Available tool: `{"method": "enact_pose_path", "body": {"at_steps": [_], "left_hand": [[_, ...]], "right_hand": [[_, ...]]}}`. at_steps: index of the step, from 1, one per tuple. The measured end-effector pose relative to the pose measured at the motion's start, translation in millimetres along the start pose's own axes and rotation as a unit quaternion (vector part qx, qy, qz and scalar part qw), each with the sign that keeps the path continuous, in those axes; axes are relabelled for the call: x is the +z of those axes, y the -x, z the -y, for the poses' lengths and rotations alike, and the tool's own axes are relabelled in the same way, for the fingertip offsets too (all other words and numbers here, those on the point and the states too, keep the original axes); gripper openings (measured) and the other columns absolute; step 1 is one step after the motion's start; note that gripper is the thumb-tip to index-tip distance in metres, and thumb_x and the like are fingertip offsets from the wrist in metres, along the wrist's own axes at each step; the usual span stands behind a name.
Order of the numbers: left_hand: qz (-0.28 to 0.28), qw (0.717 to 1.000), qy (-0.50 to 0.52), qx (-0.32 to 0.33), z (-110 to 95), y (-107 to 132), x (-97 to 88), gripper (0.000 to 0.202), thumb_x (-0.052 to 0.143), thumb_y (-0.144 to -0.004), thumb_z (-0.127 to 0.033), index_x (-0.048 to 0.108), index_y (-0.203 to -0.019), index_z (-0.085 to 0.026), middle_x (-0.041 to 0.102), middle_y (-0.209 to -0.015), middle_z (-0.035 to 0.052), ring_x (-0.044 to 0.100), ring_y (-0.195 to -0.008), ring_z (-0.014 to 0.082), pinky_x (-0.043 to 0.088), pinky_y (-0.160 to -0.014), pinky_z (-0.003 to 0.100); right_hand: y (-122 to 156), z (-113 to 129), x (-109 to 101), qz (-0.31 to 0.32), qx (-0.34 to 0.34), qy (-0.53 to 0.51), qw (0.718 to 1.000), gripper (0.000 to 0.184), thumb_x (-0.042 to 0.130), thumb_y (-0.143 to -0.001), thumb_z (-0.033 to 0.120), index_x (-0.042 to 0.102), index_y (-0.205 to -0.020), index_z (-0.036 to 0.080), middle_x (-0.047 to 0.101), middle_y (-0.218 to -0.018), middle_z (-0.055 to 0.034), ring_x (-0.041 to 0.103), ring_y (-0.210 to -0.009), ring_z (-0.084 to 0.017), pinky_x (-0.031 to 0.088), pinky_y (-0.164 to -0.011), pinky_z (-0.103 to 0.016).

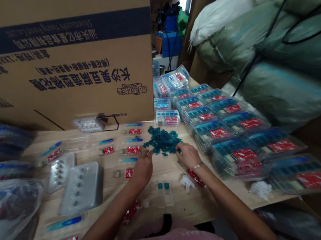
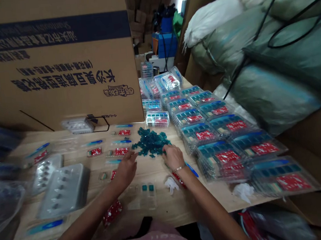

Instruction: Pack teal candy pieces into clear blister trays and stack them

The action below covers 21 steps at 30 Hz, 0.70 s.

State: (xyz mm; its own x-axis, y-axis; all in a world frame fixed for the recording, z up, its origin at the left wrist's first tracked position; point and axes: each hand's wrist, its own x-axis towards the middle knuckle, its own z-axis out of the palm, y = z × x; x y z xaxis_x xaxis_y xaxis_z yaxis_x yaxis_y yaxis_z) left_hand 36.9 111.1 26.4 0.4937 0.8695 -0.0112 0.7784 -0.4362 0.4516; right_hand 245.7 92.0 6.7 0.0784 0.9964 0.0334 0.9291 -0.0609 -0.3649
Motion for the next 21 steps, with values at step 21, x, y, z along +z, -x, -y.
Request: {"method": "enact_pose_path", "body": {"at_steps": [21], "left_hand": [[0.067,0.998,-0.006,-0.008,20,-5,12.4,0.023,0.042,-0.079,-0.004,0.063,-0.078,-0.011,0.064,-0.093,0.0157,0.059,-0.092,0.023,0.045,-0.083,0.036]], "right_hand": [[77,55,77,-0.027,-0.306,-0.201,0.93,0.006,0.058,-0.082,0.024,0.062,-0.085,0.02,0.069,-0.092,-0.0054,0.06,-0.087,-0.018,0.044,-0.079,-0.034]]}}
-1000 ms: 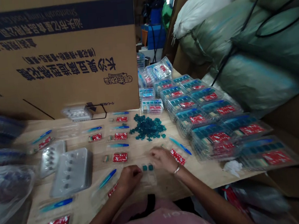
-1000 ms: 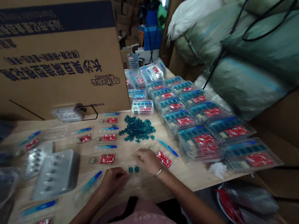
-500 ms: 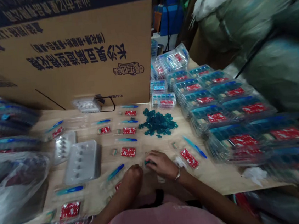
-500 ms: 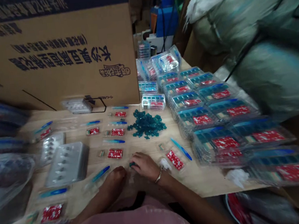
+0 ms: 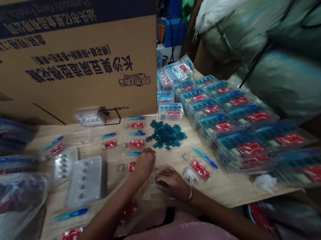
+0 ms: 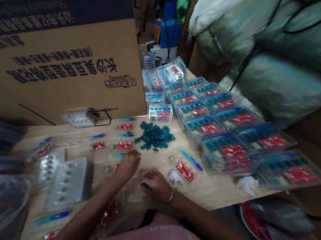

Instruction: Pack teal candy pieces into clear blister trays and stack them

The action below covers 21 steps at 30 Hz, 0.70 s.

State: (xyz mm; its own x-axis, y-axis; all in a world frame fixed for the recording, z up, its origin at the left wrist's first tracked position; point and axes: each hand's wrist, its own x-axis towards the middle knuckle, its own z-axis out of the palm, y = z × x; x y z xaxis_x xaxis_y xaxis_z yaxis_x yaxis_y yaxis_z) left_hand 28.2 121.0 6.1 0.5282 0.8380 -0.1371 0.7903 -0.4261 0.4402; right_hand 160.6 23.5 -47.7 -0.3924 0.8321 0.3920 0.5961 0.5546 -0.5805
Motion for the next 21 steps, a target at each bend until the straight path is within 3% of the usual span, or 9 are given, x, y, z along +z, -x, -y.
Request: {"method": "enact_pose_path", "body": {"at_steps": [3,5,8,11,13,16,17,19,21], "left_hand": [[-0.033,0.999,0.039,0.001,-4,-46,0.7,0.026,0.043,-0.072,0.005,0.063,-0.073,-0.011,0.064,-0.089,0.0159,0.058,-0.095,0.0241,0.043,-0.086,0.037],[-0.051,0.996,0.078,0.001,-2,-57,3.7,0.028,0.043,-0.068,0.008,0.063,-0.068,-0.012,0.065,-0.081,0.0131,0.06,-0.089,0.0229,0.044,-0.084,0.036],[-0.075,0.985,0.156,0.0,6,-49,7.4,0.023,0.048,-0.068,0.003,0.063,-0.066,-0.014,0.065,-0.074,0.0072,0.061,-0.078,0.0188,0.047,-0.077,0.032],[-0.08,0.968,0.237,-0.014,12,-28,8.0,0.01,0.055,-0.073,-0.011,0.064,-0.071,-0.014,0.067,-0.07,0.0043,0.061,-0.067,0.015,0.048,-0.064,0.026],[-0.067,0.932,0.355,-0.036,13,-15,8.1,0.012,0.06,-0.074,-0.023,0.066,-0.076,-0.013,0.069,-0.072,0.0051,0.062,-0.065,0.0147,0.049,-0.063,0.027],[-0.037,0.839,0.537,-0.074,14,1,11.1,0.021,0.067,-0.067,-0.031,0.068,-0.079,-0.014,0.07,-0.076,0.0067,0.063,-0.07,0.0166,0.049,-0.069,0.031],[-0.041,0.838,0.538,-0.085,13,4,12.8,0.019,0.069,-0.065,-0.028,0.068,-0.077,-0.014,0.07,-0.075,0.0059,0.063,-0.07,0.0169,0.049,-0.07,0.031],[-0.071,0.881,0.457,-0.099,11,5,16.3,0.012,0.067,-0.063,-0.018,0.067,-0.074,-0.016,0.068,-0.073,0.0037,0.061,-0.07,0.0169,0.048,-0.072,0.032],[-0.103,0.921,0.362,-0.103,7,1,18.0,0.017,0.06,-0.062,-0.007,0.067,-0.074,-0.017,0.067,-0.075,0.0035,0.06,-0.073,0.0173,0.047,-0.077,0.033]], "right_hand": [[-8,-4,-19,-0.022,0.053,-0.066,0.996,0.011,0.056,-0.083,0.027,0.062,-0.089,0.02,0.066,-0.099,-0.0067,0.059,-0.091,-0.018,0.045,-0.081,-0.032],[-14,-10,-34,-0.07,0.116,-0.094,0.986,0.013,0.049,-0.086,0.025,0.062,-0.086,0.02,0.065,-0.092,-0.0062,0.059,-0.086,-0.017,0.046,-0.076,-0.029],[-27,-23,-47,-0.137,0.212,-0.134,0.958,0.016,0.048,-0.084,0.026,0.062,-0.08,0.019,0.062,-0.076,-0.0031,0.057,-0.069,-0.015,0.046,-0.063,-0.025],[-42,-32,-44,-0.137,0.252,-0.219,0.933,0.014,0.055,-0.078,0.027,0.062,-0.087,0.019,0.062,-0.075,-0.001,0.057,-0.065,-0.013,0.046,-0.059,-0.024],[-49,-35,-38,-0.114,0.25,-0.274,0.922,0.017,0.058,-0.076,0.027,0.062,-0.091,0.02,0.062,-0.076,-0.0001,0.058,-0.065,-0.013,0.046,-0.058,-0.023],[-51,-33,-30,-0.086,0.252,-0.279,0.923,0.015,0.056,-0.078,0.026,0.061,-0.089,0.019,0.061,-0.073,0.0006,0.057,-0.062,-0.012,0.045,-0.056,-0.023],[-49,-32,-29,-0.073,0.251,-0.243,0.934,0.013,0.054,-0.079,0.025,0.06,-0.089,0.019,0.061,-0.074,0.0001,0.057,-0.063,-0.013,0.045,-0.057,-0.023],[-47,-31,-30,-0.027,0.24,-0.114,0.964,0.01,0.053,-0.081,0.023,0.061,-0.086,0.019,0.061,-0.08,-0.0024,0.057,-0.068,-0.014,0.044,-0.062,-0.025],[-51,-32,-32,0.02,0.226,0.046,0.973,0.012,0.05,-0.084,0.021,0.062,-0.081,0.018,0.06,-0.087,-0.0054,0.057,-0.076,-0.016,0.042,-0.067,-0.027]]}}
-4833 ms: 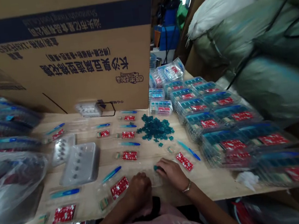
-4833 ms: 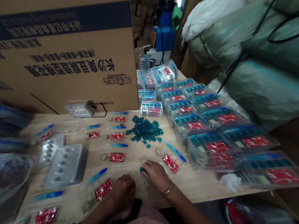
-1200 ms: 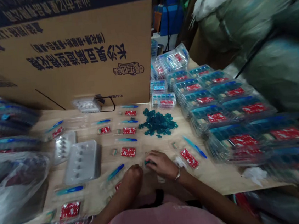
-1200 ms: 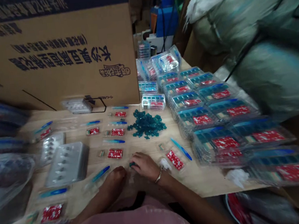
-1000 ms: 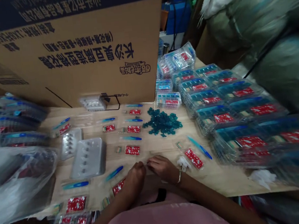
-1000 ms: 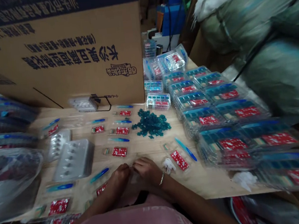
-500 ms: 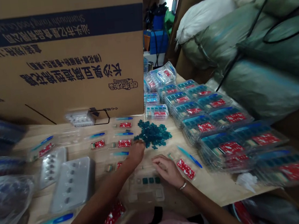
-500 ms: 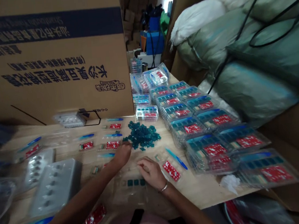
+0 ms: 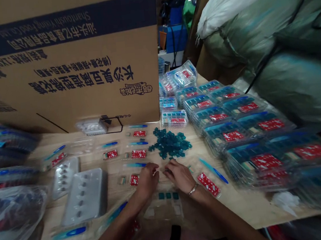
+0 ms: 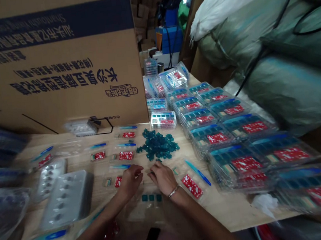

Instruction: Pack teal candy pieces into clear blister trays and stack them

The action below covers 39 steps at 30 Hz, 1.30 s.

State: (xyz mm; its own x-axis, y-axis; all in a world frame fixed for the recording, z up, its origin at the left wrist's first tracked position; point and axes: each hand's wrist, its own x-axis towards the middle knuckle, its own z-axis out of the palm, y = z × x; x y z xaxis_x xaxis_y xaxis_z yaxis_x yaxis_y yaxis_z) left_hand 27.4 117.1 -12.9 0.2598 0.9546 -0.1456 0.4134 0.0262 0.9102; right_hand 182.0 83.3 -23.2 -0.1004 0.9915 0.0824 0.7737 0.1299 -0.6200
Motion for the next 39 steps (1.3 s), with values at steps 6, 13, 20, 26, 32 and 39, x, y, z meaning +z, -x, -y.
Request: {"method": "enact_pose_path", "body": {"at_steps": [6,13,20,26,32,39], "left_hand": [[-0.008,0.997,-0.076,0.019,-12,-30,4.8,0.023,0.053,-0.062,0.002,0.064,-0.069,-0.016,0.065,-0.081,0.0058,0.059,-0.086,0.0194,0.041,-0.091,0.037],[0.037,0.993,0.093,-0.06,-6,-28,1.5,0.013,0.061,-0.072,-0.022,0.064,-0.082,-0.014,0.067,-0.072,0.0027,0.062,-0.066,0.0141,0.049,-0.067,0.029],[0.059,0.923,0.347,-0.154,-15,0,-0.4,0.033,0.084,-0.044,-0.028,0.067,-0.068,-0.014,0.064,-0.06,-0.0022,0.051,-0.052,0.0062,0.036,-0.052,0.019],[0.056,0.911,0.368,-0.176,-14,30,-7.4,0.035,0.083,-0.043,-0.027,0.063,-0.068,-0.014,0.062,-0.061,-0.0029,0.055,-0.056,0.0085,0.039,-0.056,0.021],[0.019,0.999,-0.035,0.006,2,81,-37.1,0.016,0.064,-0.072,-0.027,0.063,-0.084,-0.016,0.064,-0.074,0.0032,0.056,-0.071,0.0161,0.041,-0.067,0.029],[0.078,0.888,-0.412,0.189,39,126,-40.3,0.018,0.047,-0.086,-0.021,0.064,-0.082,-0.018,0.064,-0.087,0.0064,0.053,-0.084,0.0204,0.035,-0.077,0.036]], "right_hand": [[-40,-2,-3,-0.023,-0.001,0.209,0.978,0.012,0.049,-0.082,0.015,0.061,-0.08,0.017,0.061,-0.086,-0.009,0.054,-0.086,-0.021,0.038,-0.075,-0.032],[-30,-11,-5,-0.075,-0.007,-0.164,0.984,0.006,0.051,-0.071,0.015,0.052,-0.068,0.019,0.056,-0.068,0.0012,0.053,-0.065,-0.013,0.042,-0.063,-0.024],[2,1,-10,-0.018,0.012,-0.341,0.94,0.017,0.059,-0.073,0.024,0.055,-0.088,0.019,0.057,-0.071,0.0027,0.055,-0.067,-0.012,0.045,-0.062,-0.024],[30,17,-12,0.001,-0.035,-0.305,0.952,0.01,0.063,-0.074,0.026,0.06,-0.08,0.019,0.059,-0.079,-0.0007,0.056,-0.075,-0.013,0.045,-0.069,-0.026],[44,20,0,0.028,-0.059,-0.217,0.974,0.009,0.06,-0.077,0.026,0.058,-0.082,0.019,0.06,-0.073,0.0004,0.054,-0.067,-0.013,0.041,-0.064,-0.025],[49,27,34,0.044,-0.198,0.01,0.979,0.003,0.061,-0.08,0.021,0.061,-0.082,0.019,0.064,-0.081,-0.0049,0.053,-0.082,-0.02,0.036,-0.076,-0.033]]}}
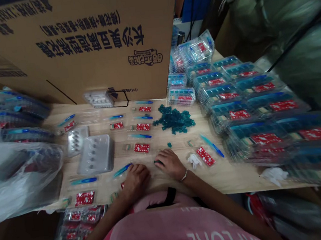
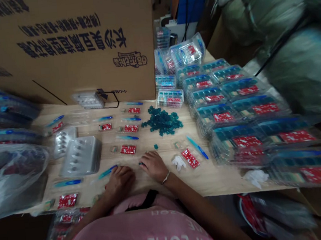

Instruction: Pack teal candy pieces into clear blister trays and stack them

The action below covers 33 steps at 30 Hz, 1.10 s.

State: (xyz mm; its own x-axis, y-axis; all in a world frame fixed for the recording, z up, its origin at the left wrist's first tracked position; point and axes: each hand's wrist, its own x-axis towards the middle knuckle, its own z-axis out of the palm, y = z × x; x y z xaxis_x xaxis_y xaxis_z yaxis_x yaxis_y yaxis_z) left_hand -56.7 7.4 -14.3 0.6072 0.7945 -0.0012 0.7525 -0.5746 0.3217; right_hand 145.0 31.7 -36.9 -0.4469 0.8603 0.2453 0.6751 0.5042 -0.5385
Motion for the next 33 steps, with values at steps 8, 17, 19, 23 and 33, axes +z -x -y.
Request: {"method": "enact_pose_path", "body": {"at_steps": [8,17,19,23,33], "left_hand": [[-0.041,0.999,0.008,0.021,6,-3,5.7,0.02,0.044,-0.086,-0.02,0.064,-0.082,-0.019,0.064,-0.085,0.005,0.054,-0.079,0.0181,0.034,-0.074,0.034],[-0.039,0.999,0.009,0.004,5,-4,7.6,0.018,0.047,-0.085,-0.02,0.064,-0.081,-0.019,0.063,-0.085,0.0053,0.052,-0.08,0.0188,0.034,-0.074,0.035],[-0.032,0.999,0.014,0.001,5,-3,7.2,0.017,0.047,-0.085,-0.022,0.064,-0.083,-0.02,0.063,-0.086,0.0054,0.053,-0.081,0.0191,0.034,-0.075,0.035],[-0.032,0.999,0.018,-0.002,5,0,7.6,0.024,0.048,-0.083,-0.02,0.059,-0.105,-0.018,0.063,-0.092,0.007,0.053,-0.085,0.0205,0.035,-0.077,0.036],[-0.087,0.992,-0.025,0.083,6,-39,11.8,0.02,0.046,-0.087,-0.018,0.063,-0.098,-0.02,0.066,-0.093,0.0063,0.054,-0.086,0.0204,0.039,-0.074,0.034]], "right_hand": [[4,-6,12,-0.085,0.007,-0.082,0.993,0.004,0.061,-0.081,0.021,0.06,-0.077,0.021,0.069,-0.086,-0.001,0.06,-0.082,-0.016,0.035,-0.084,-0.033],[-4,7,3,-0.006,-0.012,0.001,1.0,0.01,0.052,-0.086,0.018,0.058,-0.079,0.02,0.066,-0.082,-0.0027,0.056,-0.081,-0.016,0.032,-0.082,-0.033],[-7,7,4,0.008,-0.018,0.017,1.0,0.009,0.052,-0.086,0.017,0.059,-0.081,0.02,0.066,-0.08,-0.0027,0.055,-0.078,-0.017,0.032,-0.081,-0.033],[-10,9,9,0.037,-0.039,0.085,0.995,0.009,0.052,-0.086,0.018,0.059,-0.082,0.02,0.063,-0.078,-0.0047,0.053,-0.076,-0.018,0.034,-0.078,-0.034],[-51,-30,-27,-0.035,0.053,-0.005,0.998,0.016,0.049,-0.084,0.012,0.062,-0.088,0.019,0.064,-0.086,-0.0034,0.056,-0.08,-0.016,0.039,-0.073,-0.027]]}}
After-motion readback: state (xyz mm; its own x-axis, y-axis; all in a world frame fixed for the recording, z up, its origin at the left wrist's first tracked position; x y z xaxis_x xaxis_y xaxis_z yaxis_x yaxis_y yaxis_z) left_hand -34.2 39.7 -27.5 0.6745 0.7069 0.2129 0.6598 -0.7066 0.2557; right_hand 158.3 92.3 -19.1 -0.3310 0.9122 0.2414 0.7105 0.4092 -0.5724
